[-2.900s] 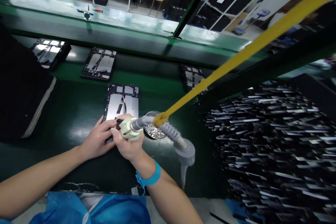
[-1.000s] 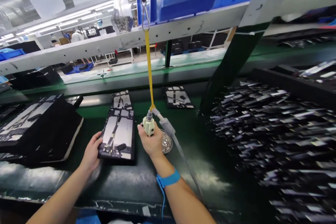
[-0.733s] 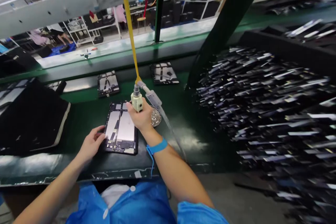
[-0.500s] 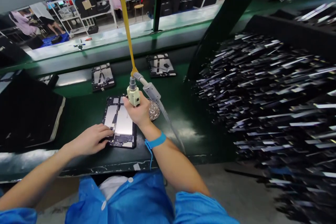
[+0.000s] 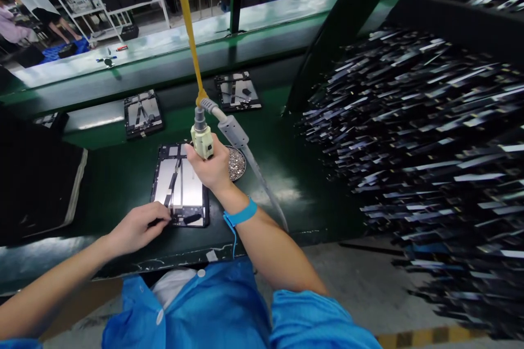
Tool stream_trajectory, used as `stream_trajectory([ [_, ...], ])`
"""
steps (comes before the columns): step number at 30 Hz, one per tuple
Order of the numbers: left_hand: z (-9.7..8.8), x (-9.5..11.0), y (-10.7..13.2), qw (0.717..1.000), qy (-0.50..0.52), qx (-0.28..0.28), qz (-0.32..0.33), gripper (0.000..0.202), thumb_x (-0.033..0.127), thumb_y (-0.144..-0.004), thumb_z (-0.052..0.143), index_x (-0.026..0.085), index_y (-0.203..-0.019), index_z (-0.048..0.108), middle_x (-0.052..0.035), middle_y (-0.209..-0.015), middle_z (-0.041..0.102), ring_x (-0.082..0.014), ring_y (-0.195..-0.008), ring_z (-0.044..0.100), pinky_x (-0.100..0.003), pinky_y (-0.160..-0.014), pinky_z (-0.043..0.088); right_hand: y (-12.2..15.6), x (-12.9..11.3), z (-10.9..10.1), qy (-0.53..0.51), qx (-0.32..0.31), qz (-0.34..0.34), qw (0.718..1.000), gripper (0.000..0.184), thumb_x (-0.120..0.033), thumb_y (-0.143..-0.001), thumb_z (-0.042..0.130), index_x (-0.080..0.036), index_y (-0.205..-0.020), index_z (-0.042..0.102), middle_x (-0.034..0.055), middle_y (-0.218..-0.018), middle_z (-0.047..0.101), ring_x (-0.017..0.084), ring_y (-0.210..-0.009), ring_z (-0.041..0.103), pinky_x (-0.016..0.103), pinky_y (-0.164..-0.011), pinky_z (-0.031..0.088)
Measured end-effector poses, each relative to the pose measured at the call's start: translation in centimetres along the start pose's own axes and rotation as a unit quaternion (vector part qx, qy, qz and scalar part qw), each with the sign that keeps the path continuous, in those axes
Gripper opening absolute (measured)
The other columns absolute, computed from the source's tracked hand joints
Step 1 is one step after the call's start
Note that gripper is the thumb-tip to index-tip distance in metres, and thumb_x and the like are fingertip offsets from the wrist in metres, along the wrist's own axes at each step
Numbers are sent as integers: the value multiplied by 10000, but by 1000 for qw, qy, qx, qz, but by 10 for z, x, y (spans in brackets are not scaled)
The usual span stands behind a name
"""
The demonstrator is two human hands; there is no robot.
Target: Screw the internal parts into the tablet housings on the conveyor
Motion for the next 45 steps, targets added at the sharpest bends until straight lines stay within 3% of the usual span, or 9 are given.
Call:
stream_trajectory([
  [3,6,-2,1,997,44,48,-29,147,191,-1009,536,224,-992,678,-55,-971,735,-176,-894,707,-293,-825,563,1,1,1,-3,-3,4,1000,220,-444,-851,744,-241,-916,689,10,-823,727,208,-780,717,376,-795,610],
  [6,12,4,3,997,-26,70,33,187,150,-1002,537,208,-1070,702,-83,-1011,754,-199,-919,704,-327,-827,571,2,2,2,-6,-10,8,1000,221,-444,-849,746,-239,-905,685,14,-820,727,210,-790,719,364,-769,610],
  [11,18,2,14,977,-136,74,148,363,142,-954,649,203,-1311,657,-129,-1219,740,-274,-1133,679,-436,-957,565,1,3,1,-7,-10,16,1000,223,-443,-851,744,-236,-899,679,12,-818,724,204,-775,715,362,-790,609],
  [18,19,-10,18,973,-131,69,179,492,105,-951,630,285,-1408,616,-97,-1276,738,-271,-1224,663,-458,-1004,566,1,0,2,-16,-16,9,1000,204,-425,-857,737,-233,-894,680,11,-812,716,199,-769,711,357,-771,605],
  [21,23,-12,20,975,-146,71,152,473,117,-940,642,299,-1376,645,-103,-1312,719,-280,-1263,639,-514,-1095,501,1,0,2,-16,-14,11,1000,210,-430,-854,740,-237,-908,680,11,-824,717,204,-790,714,370,-797,608],
  [24,26,-14,24,977,-165,92,95,423,136,-937,650,318,-1318,682,-95,-1346,697,-323,-1378,550,-659,-1212,298,1,0,0,-11,-8,9,1000,217,-438,-849,746,-240,-908,682,10,-817,713,206,-781,712,375,-795,608],
  [26,28,-15,24,979,-164,107,58,395,147,-944,646,330,-1290,699,-91,-1366,684,-342,-1435,490,-703,-1214,236,-1,1,-4,-9,-3,9,1000,213,-433,-851,746,-241,-918,684,7,-808,713,199,-747,704,367,-766,607],
  [36,22,-46,-22,965,-163,204,-6,245,252,-991,624,297,-1192,757,-102,-1347,701,-336,-1371,571,-585,-1112,435,-13,13,-19,-13,35,31,999,208,-393,-849,738,-223,-954,685,47,-919,752,213,-805,736,357,-721,617],
  [45,23,-47,-21,968,-166,190,12,252,225,-1005,598,258,-1212,738,-121,-1380,677,-334,-1407,532,-579,-1117,426,-11,20,-10,-37,29,62,997,245,-410,-816,751,-217,-952,683,35,-848,749,171,-614,691,341,-634,612],
])
Point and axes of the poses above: each hand's wrist, its own y-axis away from the middle knuckle, its own z-axis out of the palm, x = y × z, the point moved 6 cm from there along -y, towards the middle knuckle
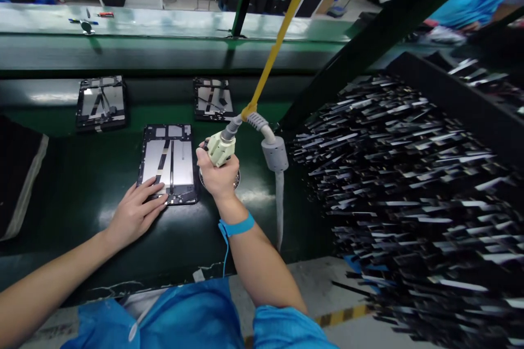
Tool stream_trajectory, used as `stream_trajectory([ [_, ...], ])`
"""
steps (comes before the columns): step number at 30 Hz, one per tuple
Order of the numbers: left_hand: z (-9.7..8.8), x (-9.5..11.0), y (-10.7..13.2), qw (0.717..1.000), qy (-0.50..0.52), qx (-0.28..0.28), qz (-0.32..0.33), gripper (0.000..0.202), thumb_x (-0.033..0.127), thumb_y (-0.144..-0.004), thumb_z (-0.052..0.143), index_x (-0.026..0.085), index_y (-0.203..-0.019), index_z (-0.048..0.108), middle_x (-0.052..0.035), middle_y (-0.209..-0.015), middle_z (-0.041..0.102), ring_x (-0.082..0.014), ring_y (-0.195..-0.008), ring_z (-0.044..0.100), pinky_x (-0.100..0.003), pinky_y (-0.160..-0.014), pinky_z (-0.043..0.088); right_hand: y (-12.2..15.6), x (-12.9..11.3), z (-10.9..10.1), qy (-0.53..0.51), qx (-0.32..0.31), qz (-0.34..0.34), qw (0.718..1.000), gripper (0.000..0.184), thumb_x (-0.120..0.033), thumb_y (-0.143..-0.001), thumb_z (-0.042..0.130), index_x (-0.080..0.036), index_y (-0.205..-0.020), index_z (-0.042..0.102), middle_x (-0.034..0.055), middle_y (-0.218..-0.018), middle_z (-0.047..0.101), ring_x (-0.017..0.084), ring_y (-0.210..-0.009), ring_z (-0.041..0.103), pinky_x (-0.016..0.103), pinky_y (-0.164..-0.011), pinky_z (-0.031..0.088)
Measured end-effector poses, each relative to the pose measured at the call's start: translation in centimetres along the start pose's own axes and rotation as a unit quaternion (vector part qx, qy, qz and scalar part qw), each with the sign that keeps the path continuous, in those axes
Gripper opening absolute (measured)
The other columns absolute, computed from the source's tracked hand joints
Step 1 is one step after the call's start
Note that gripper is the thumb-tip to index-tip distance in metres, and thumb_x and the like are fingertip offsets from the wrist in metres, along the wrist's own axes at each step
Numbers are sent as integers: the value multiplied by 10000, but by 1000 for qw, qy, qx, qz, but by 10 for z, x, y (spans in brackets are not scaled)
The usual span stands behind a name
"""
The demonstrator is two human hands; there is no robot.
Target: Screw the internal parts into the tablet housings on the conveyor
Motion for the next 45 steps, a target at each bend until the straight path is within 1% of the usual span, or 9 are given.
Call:
stream_trajectory([
  [5,0,0,0,1000,3,3,-7,244,232,-1016,584,261,-1211,728,-114,-1376,680,-338,-1399,540,-592,-1105,431,0,-3,5,13,-7,-9,1000,240,-423,-816,741,-221,-924,668,37,-822,747,214,-747,749,373,-733,637],
  [11,0,-1,1,1000,23,7,-15,257,225,-996,613,278,-1222,723,-104,-1385,676,-345,-1405,533,-600,-1118,416,-1,-1,6,4,-5,-12,1000,234,-413,-822,741,-224,-937,667,40,-829,748,215,-724,752,365,-692,637],
  [22,0,1,0,1000,10,-1,-12,255,234,-1012,586,258,-1218,734,-116,-1383,674,-347,-1403,534,-606,-1120,427,0,4,5,19,3,-7,1000,257,-399,-804,768,-209,-952,677,42,-824,743,219,-730,742,377,-735,625],
  [29,-3,4,-1,1000,-1,-9,-8,260,211,-1014,576,233,-1221,732,-120,-1389,668,-345,-1404,534,-616,-1104,454,1,2,6,12,2,-1,1000,253,-380,-794,768,-191,-931,670,31,-795,728,199,-695,721,344,-696,606],
  [32,-3,3,-3,1000,-1,-2,-9,256,209,-1013,580,237,-1215,735,-119,-1371,679,-340,-1391,548,-605,-1097,466,-1,-2,7,9,-2,4,1000,218,-355,-799,755,-192,-918,673,15,-767,718,160,-609,676,316,-637,590],
  [35,-1,2,-6,1000,1,8,-16,253,217,-1016,582,243,-1213,739,-115,-1358,688,-337,-1384,555,-603,-1096,470,-4,-15,4,-15,12,-10,1000,164,-312,-819,735,-190,-907,669,6,-793,712,109,-501,609,282,-542,548],
  [38,1,0,-9,999,10,20,-24,239,224,-1017,585,243,-1191,748,-110,-1357,687,-334,-1380,558,-607,-1102,464,-1,-32,2,-63,29,-37,997,142,-303,-854,718,-206,-934,652,-6,-833,694,96,-480,603,261,-487,507],
  [41,1,-1,-10,999,25,29,-25,229,224,-1008,603,245,-1178,754,-108,-1355,687,-322,-1380,559,-594,-1115,456,13,-42,11,-108,-12,-31,994,164,-330,-885,698,-229,-1000,639,-9,-877,679,97,-487,615,257,-467,502],
  [45,2,-2,-10,999,25,25,-22,237,229,-1009,602,251,-1197,746,-108,-1364,679,-320,-1392,544,-589,-1111,453,41,-44,32,-150,-116,2,982,195,-311,-894,706,-256,-1070,645,1,-964,673,102,-541,644,262,-494,526],
])
Point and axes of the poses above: each hand's wrist, its own y-axis away from the middle knuckle, its own z-axis out of the palm, x = y × z, the point moved 6 cm from there along -y, towards the middle knuckle
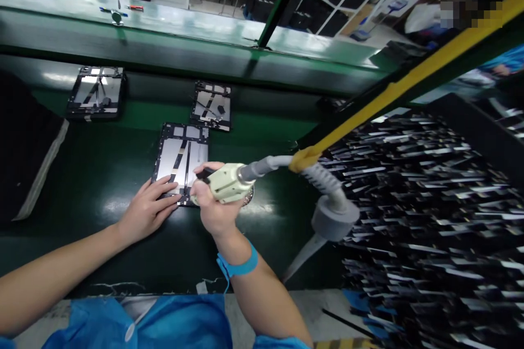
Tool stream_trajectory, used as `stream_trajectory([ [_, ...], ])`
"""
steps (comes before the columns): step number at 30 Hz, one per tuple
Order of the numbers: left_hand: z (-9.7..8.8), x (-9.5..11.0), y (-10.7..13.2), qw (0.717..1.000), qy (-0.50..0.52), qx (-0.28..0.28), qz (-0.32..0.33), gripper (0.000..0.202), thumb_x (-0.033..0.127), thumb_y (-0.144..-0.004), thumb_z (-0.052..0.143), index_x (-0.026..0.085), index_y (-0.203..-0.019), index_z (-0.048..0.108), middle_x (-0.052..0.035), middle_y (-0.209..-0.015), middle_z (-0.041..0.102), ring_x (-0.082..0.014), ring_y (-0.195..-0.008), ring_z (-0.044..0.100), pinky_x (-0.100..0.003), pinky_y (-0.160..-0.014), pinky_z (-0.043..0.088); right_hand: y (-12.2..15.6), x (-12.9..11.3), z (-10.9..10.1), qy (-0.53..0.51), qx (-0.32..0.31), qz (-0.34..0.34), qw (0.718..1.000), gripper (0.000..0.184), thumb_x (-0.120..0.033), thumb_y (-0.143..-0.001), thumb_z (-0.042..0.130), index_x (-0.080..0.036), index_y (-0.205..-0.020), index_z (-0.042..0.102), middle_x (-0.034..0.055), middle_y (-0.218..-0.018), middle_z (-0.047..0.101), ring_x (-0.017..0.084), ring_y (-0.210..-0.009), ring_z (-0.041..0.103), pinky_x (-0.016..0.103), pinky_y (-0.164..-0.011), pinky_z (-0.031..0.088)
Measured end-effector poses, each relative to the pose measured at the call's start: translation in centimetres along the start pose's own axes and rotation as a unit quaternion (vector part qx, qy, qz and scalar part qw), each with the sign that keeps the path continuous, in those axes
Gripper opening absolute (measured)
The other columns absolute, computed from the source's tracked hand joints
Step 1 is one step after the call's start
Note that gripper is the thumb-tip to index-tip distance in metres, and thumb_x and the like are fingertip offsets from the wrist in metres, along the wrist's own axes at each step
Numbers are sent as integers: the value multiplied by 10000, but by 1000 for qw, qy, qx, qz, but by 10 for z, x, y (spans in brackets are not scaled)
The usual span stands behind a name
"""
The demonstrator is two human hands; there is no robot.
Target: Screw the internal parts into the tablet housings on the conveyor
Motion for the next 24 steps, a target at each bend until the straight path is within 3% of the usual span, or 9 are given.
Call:
stream_trajectory([
  [4,-1,1,0,1000,-11,-3,5,244,235,-1020,586,257,-1210,738,-105,-1375,674,-324,-1390,545,-592,-1102,451,12,6,12,8,-44,5,999,239,-306,-884,727,-260,-1107,655,21,-996,668,128,-628,664,293,-563,566],
  [11,-1,2,-1,1000,-13,-8,-3,235,239,-1025,576,265,-1188,742,-91,-1385,668,-334,-1380,552,-617,-1092,451,15,15,16,21,-59,16,998,232,-297,-891,717,-258,-1111,651,38,-991,654,186,-790,701,335,-641,604],
  [18,-2,3,0,1000,-11,-24,-8,259,221,-1028,546,252,-1185,749,-115,-1416,648,-342,-1397,535,-628,-1102,444,20,21,18,52,-79,62,994,273,-350,-844,744,-244,-1074,640,33,-934,657,182,-751,670,346,-676,609],
  [24,-1,3,2,999,-28,-30,-3,297,214,-1027,535,271,-1245,728,-134,-1412,645,-346,-1399,535,-635,-1096,450,16,4,27,114,-80,1,990,156,-284,-823,734,-225,-947,660,36,-886,690,191,-783,681,373,-784,611],
])
Point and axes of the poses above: each hand's wrist, its own y-axis away from the middle knuckle, its own z-axis out of the palm, x = y × z, the point moved 6 cm from there along -y, towards the middle knuckle
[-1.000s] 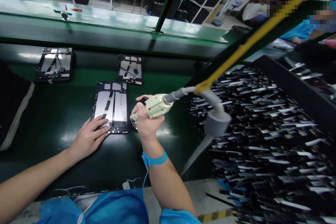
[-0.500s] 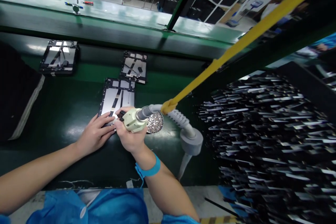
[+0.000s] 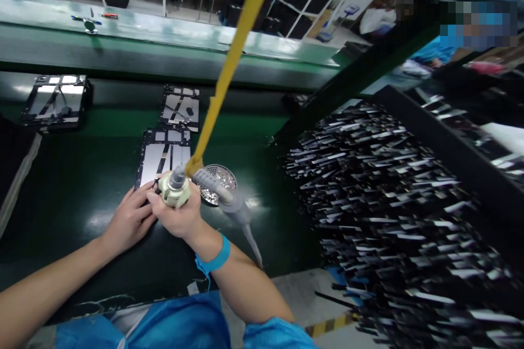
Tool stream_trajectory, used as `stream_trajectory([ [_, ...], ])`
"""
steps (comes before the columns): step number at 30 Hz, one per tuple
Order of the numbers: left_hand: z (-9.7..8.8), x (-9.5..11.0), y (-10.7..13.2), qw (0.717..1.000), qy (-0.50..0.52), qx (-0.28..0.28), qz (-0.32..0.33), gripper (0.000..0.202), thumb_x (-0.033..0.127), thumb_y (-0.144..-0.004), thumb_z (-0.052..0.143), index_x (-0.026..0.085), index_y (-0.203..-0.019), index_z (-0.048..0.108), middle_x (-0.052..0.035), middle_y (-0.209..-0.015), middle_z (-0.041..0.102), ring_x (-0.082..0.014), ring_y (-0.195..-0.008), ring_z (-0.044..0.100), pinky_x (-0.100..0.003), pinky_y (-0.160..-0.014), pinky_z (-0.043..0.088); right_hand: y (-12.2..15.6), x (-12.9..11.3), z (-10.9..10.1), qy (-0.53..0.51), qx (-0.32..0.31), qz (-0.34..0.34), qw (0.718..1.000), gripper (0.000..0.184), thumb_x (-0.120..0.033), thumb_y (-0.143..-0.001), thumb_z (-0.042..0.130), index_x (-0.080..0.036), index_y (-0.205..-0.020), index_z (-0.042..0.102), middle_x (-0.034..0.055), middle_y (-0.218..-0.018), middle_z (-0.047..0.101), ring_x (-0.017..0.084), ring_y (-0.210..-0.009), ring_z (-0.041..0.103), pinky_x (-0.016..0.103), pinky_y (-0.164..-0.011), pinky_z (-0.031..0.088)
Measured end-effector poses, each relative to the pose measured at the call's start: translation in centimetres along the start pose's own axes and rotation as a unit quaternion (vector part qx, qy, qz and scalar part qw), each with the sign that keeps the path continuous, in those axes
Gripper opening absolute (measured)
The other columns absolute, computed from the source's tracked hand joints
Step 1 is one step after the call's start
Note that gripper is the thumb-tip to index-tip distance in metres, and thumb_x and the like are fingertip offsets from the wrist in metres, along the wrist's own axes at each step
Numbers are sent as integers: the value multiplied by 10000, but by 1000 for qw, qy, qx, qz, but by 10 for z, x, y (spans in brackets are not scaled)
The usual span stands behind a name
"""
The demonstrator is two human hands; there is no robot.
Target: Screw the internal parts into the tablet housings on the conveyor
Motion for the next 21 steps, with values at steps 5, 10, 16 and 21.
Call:
stream_trajectory([
  [5,1,-2,-1,1000,14,13,-3,271,227,-1022,560,266,-1228,732,-114,-1381,667,-329,-1391,545,-608,-1104,456,-9,-1,-19,-53,43,-8,998,236,-318,-841,730,-218,-1047,674,37,-925,701,158,-688,671,328,-646,591],
  [10,3,-2,0,1000,15,21,-7,241,237,-1017,581,258,-1196,741,-110,-1365,682,-339,-1377,560,-617,-1083,472,-29,7,-73,-31,200,-26,979,151,-298,-863,725,-217,-976,666,-7,-844,685,102,-513,612,269,-514,517],
  [16,2,-3,1,1000,13,20,1,257,234,-1022,572,247,-1226,729,-110,-1379,673,-331,-1391,545,-623,-1101,461,-37,27,-87,40,227,32,972,146,-290,-823,712,-179,-904,662,-9,-732,683,99,-478,575,270,-521,529],
  [21,1,-2,0,1000,14,25,3,248,233,-1024,574,249,-1222,723,-106,-1367,681,-331,-1379,555,-615,-1086,472,-34,27,-82,44,223,32,973,155,-309,-816,715,-182,-891,666,9,-778,712,112,-497,603,280,-535,537],
])
Point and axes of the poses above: each hand's wrist, its own y-axis away from the middle knuckle, its own z-axis out of the palm, x = y × z, the point moved 6 cm from there along -y, towards the middle knuckle
